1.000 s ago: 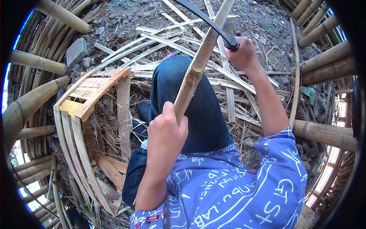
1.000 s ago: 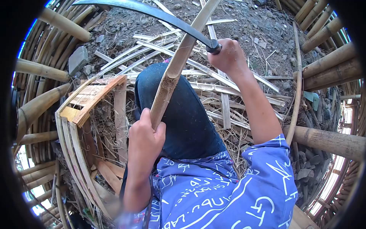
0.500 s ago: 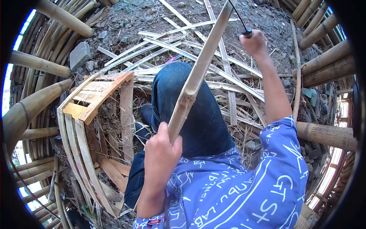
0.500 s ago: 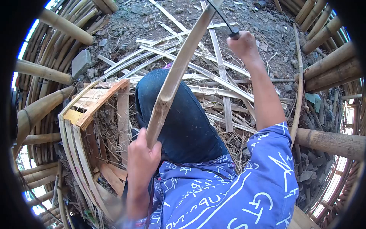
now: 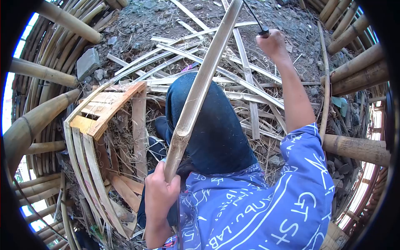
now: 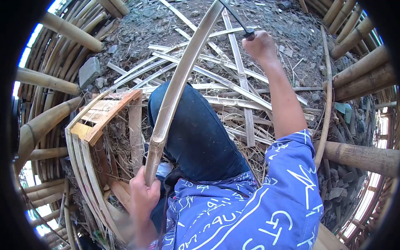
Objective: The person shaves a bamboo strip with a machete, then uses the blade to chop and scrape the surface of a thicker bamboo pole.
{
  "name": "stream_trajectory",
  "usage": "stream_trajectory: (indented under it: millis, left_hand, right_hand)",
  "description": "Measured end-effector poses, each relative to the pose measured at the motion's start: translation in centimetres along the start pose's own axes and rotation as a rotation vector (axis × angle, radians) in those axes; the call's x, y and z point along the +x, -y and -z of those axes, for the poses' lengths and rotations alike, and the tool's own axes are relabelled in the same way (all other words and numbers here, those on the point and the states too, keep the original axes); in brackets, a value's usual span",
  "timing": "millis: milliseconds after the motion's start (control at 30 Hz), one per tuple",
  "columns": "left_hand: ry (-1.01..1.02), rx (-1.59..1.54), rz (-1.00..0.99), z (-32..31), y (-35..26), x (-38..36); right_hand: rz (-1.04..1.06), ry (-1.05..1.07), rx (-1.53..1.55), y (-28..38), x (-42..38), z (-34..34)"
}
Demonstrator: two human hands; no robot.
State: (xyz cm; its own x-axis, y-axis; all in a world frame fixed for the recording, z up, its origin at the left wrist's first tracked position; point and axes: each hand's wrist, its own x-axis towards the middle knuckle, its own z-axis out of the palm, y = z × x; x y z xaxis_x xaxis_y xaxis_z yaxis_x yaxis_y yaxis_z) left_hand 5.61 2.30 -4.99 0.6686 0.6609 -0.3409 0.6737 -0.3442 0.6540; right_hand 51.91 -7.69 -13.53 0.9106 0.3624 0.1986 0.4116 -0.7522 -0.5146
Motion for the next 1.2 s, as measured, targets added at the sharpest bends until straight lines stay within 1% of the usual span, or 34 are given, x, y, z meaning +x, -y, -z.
stream_trajectory:
  millis: [33,100,167,233,267,333,367,433,500,533,567,600,633,700,767,833,867,900,933,967,1000,1033,1100,1133,1167,1200]
  left_hand:
    - [-0.009,0.001,0.013,0.1,0.3,-0.1]
    - [0.007,-0.005,0.007,0.7,0.5,-0.5]
    - [-0.022,-0.01,0.048,1.4,1.2,-0.7]
    - [0.024,-0.006,0.021,2.2,1.9,-0.9]
    - [-0.002,0.023,0.011,2.6,1.8,-1.0]
    - [-0.012,0.008,0.04,3.4,3.0,-1.4]
    - [-0.006,-0.004,0.049,3.7,3.4,-1.5]
    - [-0.029,-0.034,0.102,4.3,3.9,-1.8]
    - [-0.069,-0.001,0.063,4.3,5.2,-2.3]
    - [-0.097,-0.018,0.086,4.5,5.4,-2.3]
    - [-0.103,0.034,0.04,4.9,5.4,-2.1]
    - [-0.107,0.087,-0.006,5.4,5.2,-1.9]
    - [-0.134,0.072,0.009,5.9,4.9,-1.6]
    - [-0.176,0.216,-0.08,7.4,3.9,-0.7]
    - [-0.2,0.246,-0.087,8.7,2.7,0.3]
    - [-0.198,0.488,-0.174,10.0,1.4,1.5]
    - [-0.208,0.539,-0.214,10.4,1.0,2.1]
    - [-0.223,0.533,-0.216,10.9,0.5,2.7]
    - [-0.196,0.599,-0.269,11.3,0.1,3.3]
    - [-0.167,0.667,-0.321,11.5,-0.3,3.9]
    - [-0.182,0.744,-0.366,11.4,-0.5,4.5]
    - [-0.188,0.74,-0.371,11.3,-0.8,5.0]
    - [-0.17,0.791,-0.498,10.9,-1.4,5.9]
    - [-0.199,0.812,-0.584,10.6,-1.3,6.5]
    - [-0.197,0.806,-0.592,10.4,-1.5,7.0]
    - [-0.169,0.821,-0.64,10.3,-1.6,7.5]
  right_hand:
    - [0.009,0.011,0.007,-0.2,0.1,-0.1]
    - [0.083,0.015,-0.123,0.1,0.5,-0.4]
    - [0.089,0.021,-0.088,0.5,0.2,-0.6]
    - [0.124,0.013,-0.122,0.7,0.4,-0.7]
    - [0.143,0.027,-0.108,0.3,0.7,-0.9]
    - [0.087,0.029,-0.135,-0.6,1.7,-1.1]
    - [0.109,0.039,-0.125,-1.1,2.2,-1.3]
    - [-0.052,0.11,-0.034,-2.6,2.5,-1.7]
    - [-0.044,0.116,-0.085,-5.1,2.6,-2.2]
    - [-0.045,0.148,-0.052,-6.0,2.2,-2.2]
    - [-0.046,0.18,-0.021,-6.5,1.3,-2.0]
    - [-0.072,0.172,0.097,-5.8,-0.3,-1.4]
    - [-0.1,0.161,0.215,-5.1,-1.8,-0.9]
    - [-0.129,0.116,0.381,-5.4,-3.5,-0.7]
    - [-0.213,0.111,0.477,-3.8,-5.4,1.3]
    - [-0.233,0.03,0.561,-2.9,-6.7,2.6]
    - [-0.216,0.024,0.564,-2.6,-7.1,3.5]
    - [-0.225,0.021,0.645,-2.3,-7.5,4.5]
    - [-0.236,0.019,0.726,-1.6,-7.7,5.4]
    - [-0.225,0.014,0.728,-0.4,-8.1,6.4]
    - [-0.214,0.025,0.768,1.2,-8.8,7.7]
    - [-0.205,0.034,0.807,2.4,-9.2,8.7]
    - [-0.207,0.026,0.822,3.6,-9.7,9.8]
    - [-0.148,0.054,0.823,4.2,-9.8,10.1]
    - [-0.088,0.082,0.822,4.6,-9.9,10.2]
    - [-0.065,0.11,0.855,4.8,-9.9,10.0]
